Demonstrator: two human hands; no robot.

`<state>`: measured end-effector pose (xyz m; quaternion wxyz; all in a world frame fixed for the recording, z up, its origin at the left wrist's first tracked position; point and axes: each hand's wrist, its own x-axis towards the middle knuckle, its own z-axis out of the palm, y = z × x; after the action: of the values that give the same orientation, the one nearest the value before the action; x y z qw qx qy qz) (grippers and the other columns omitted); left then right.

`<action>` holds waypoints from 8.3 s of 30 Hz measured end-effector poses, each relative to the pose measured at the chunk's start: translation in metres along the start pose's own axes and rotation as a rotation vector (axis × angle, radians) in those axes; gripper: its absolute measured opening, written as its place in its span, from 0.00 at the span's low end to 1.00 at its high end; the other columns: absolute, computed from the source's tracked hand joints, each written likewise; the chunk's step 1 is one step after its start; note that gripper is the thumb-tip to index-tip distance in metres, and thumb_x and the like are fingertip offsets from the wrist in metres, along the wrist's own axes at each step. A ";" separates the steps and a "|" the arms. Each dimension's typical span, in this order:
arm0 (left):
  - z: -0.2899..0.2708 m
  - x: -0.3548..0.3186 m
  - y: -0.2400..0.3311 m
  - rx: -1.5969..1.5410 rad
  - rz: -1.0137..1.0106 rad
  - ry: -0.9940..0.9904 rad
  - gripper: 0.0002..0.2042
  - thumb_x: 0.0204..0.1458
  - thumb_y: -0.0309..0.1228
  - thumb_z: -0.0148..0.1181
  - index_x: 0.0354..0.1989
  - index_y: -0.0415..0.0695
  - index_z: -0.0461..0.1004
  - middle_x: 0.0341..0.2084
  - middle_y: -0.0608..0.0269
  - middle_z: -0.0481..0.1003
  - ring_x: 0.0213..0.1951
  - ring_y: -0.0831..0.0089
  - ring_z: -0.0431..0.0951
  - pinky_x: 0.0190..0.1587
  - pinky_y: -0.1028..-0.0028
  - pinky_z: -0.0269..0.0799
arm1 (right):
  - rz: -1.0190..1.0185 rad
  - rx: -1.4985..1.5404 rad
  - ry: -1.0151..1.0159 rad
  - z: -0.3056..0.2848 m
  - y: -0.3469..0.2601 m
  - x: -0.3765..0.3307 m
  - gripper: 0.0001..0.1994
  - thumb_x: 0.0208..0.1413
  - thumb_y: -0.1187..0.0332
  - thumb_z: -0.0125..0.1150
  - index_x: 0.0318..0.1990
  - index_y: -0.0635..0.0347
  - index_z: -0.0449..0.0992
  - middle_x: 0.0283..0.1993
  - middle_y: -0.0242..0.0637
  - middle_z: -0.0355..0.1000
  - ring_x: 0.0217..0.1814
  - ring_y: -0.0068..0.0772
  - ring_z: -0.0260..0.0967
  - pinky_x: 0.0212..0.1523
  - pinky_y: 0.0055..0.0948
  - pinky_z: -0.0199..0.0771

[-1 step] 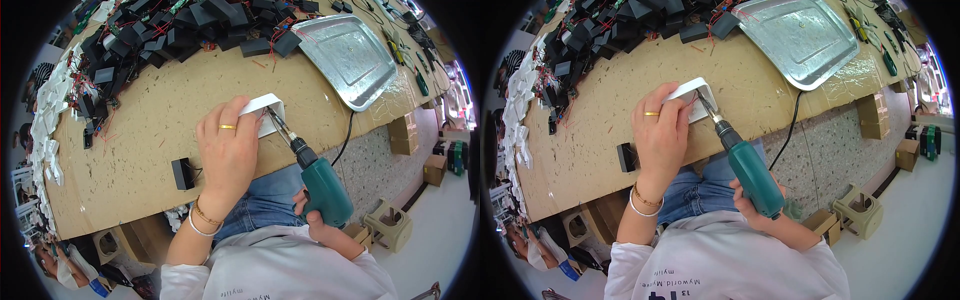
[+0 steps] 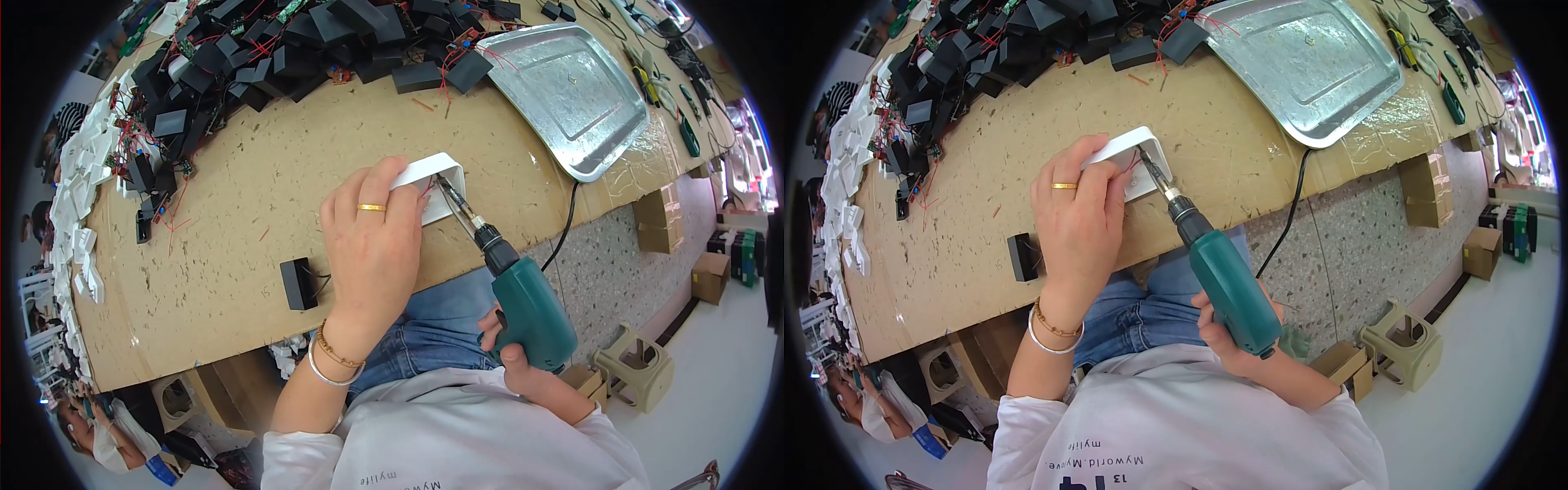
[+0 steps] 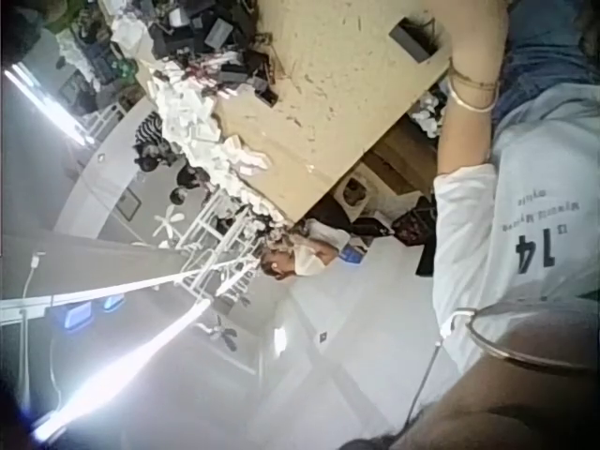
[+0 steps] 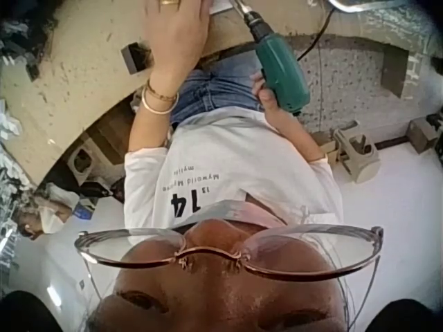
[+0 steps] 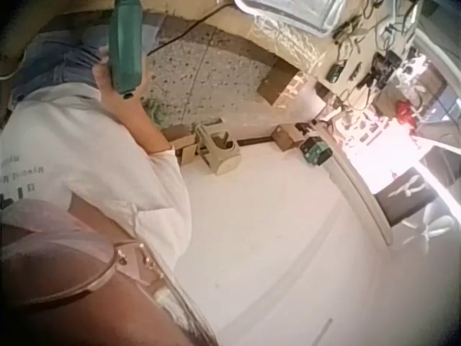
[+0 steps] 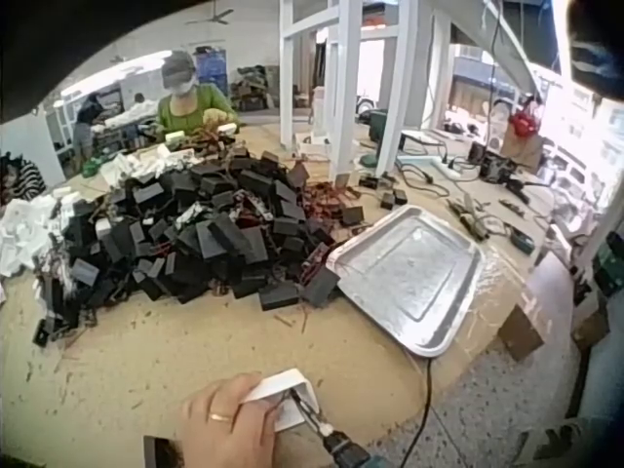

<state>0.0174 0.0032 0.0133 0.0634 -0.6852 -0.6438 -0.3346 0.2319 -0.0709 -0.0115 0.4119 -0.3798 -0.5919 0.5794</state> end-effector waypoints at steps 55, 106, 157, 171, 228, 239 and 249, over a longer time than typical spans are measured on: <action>0.001 0.000 0.000 -0.002 0.006 0.000 0.07 0.44 0.26 0.64 0.30 0.44 0.72 0.45 0.66 0.71 0.45 0.62 0.70 0.48 0.65 0.63 | 0.257 -0.054 0.034 0.007 -0.017 0.005 0.40 0.50 0.35 0.50 0.55 0.66 0.61 0.35 0.38 0.68 0.30 0.21 0.67 0.40 0.28 0.68; -0.003 0.000 0.002 -0.026 0.001 -0.013 0.06 0.45 0.25 0.63 0.29 0.43 0.72 0.45 0.63 0.71 0.45 0.61 0.70 0.49 0.64 0.63 | 0.080 -0.012 -0.083 -0.015 -0.025 -0.012 0.39 0.45 0.34 0.54 0.53 0.57 0.60 0.38 0.38 0.67 0.31 0.27 0.68 0.40 0.34 0.72; -0.273 -0.162 -0.253 0.358 -0.891 0.709 0.08 0.52 0.30 0.55 0.36 0.38 0.75 0.29 0.51 0.75 0.30 0.58 0.75 0.36 0.66 0.71 | -0.111 0.029 -0.002 0.062 -0.031 0.028 0.37 0.52 0.40 0.56 0.55 0.67 0.60 0.35 0.37 0.65 0.28 0.22 0.63 0.30 0.22 0.66; -0.296 -0.101 -0.514 0.646 -1.295 0.147 0.35 0.42 0.49 0.64 0.56 0.39 0.63 0.56 0.44 0.64 0.53 0.50 0.68 0.52 0.51 0.65 | 0.045 -0.117 0.280 0.072 -0.025 0.065 0.37 0.52 0.39 0.54 0.56 0.65 0.63 0.33 0.35 0.66 0.26 0.25 0.64 0.30 0.26 0.65; -0.152 0.035 -0.151 -0.385 -0.131 0.163 0.08 0.57 0.25 0.54 0.42 0.36 0.73 0.33 0.65 0.74 0.30 0.83 0.70 0.33 0.84 0.67 | -0.372 -0.954 0.331 0.052 -0.081 0.080 0.28 0.33 0.61 0.70 0.47 0.56 0.71 0.36 0.41 0.72 0.36 0.47 0.72 0.35 0.39 0.73; -0.140 0.038 -0.079 -0.465 0.152 -0.114 0.06 0.54 0.22 0.55 0.39 0.36 0.73 0.29 0.65 0.74 0.25 0.81 0.70 0.29 0.82 0.64 | -0.088 -1.530 0.364 -0.114 -0.066 0.187 0.19 0.43 0.61 0.67 0.43 0.57 0.72 0.43 0.45 0.72 0.46 0.48 0.71 0.43 0.43 0.73; -0.123 0.050 -0.003 -0.358 0.267 -0.214 0.08 0.56 0.24 0.55 0.43 0.37 0.73 0.30 0.65 0.74 0.26 0.82 0.69 0.31 0.83 0.66 | -0.297 -1.239 0.496 -0.142 -0.056 0.109 0.23 0.49 0.54 0.61 0.51 0.54 0.70 0.46 0.42 0.70 0.51 0.43 0.69 0.48 0.40 0.69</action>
<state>-0.0346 -0.0179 0.1340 -0.0841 -0.7959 -0.4812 -0.3576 0.3247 0.0809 0.0483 0.3171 -0.5819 -0.7482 -0.0330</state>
